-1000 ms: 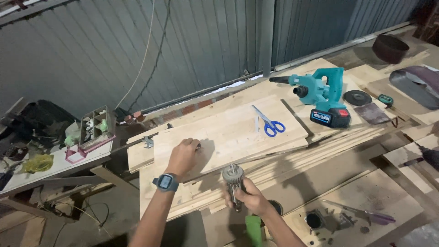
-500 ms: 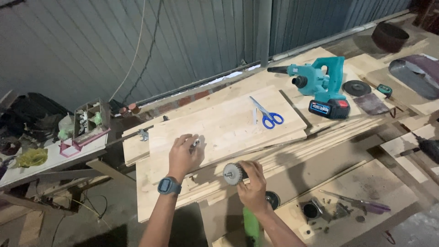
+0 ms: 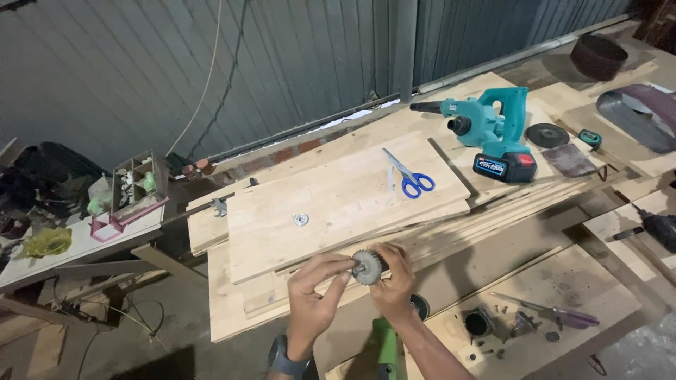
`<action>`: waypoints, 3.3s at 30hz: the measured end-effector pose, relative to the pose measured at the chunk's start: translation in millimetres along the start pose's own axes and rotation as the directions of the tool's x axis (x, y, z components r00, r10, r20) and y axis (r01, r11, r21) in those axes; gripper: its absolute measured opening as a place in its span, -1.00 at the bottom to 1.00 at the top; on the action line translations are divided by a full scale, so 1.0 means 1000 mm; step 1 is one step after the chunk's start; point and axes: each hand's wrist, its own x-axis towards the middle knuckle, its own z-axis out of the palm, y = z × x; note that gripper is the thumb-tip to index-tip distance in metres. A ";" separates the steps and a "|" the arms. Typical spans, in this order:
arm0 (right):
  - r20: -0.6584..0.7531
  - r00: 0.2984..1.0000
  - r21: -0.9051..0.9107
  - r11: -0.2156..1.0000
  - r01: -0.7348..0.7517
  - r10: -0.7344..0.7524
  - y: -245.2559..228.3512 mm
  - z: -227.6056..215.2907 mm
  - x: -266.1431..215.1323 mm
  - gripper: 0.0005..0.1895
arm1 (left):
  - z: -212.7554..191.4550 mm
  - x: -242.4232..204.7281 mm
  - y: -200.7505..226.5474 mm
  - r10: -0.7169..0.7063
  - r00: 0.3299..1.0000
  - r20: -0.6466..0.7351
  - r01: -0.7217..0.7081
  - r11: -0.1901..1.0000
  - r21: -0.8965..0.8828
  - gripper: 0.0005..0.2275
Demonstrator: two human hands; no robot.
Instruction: The person assembles a mechanical component on a wooden workbench. They use a wrench to tighten a nut on a cylindrical part, then use scissors to cut a small piece of material and insert it into the assembly. The person continues to adjust and tighten the parts by hand.
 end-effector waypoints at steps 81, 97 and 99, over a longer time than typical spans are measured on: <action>0.671 0.573 0.249 0.585 -0.772 0.471 -0.071 -0.023 0.010 -0.42 | 0.041 0.005 -0.059 -0.337 0.898 0.284 0.435 0.581 -0.688 -0.73; 0.777 0.346 0.391 0.027 -0.920 0.526 -0.054 -0.022 -0.013 -0.65 | 0.040 0.000 -0.067 -0.403 0.886 0.228 0.448 0.623 -0.641 -0.68; 0.712 0.448 0.226 0.427 -0.876 0.540 -0.064 -0.020 -0.003 -0.29 | 0.042 -0.005 -0.079 -0.494 0.841 0.220 0.495 0.540 -0.681 -0.77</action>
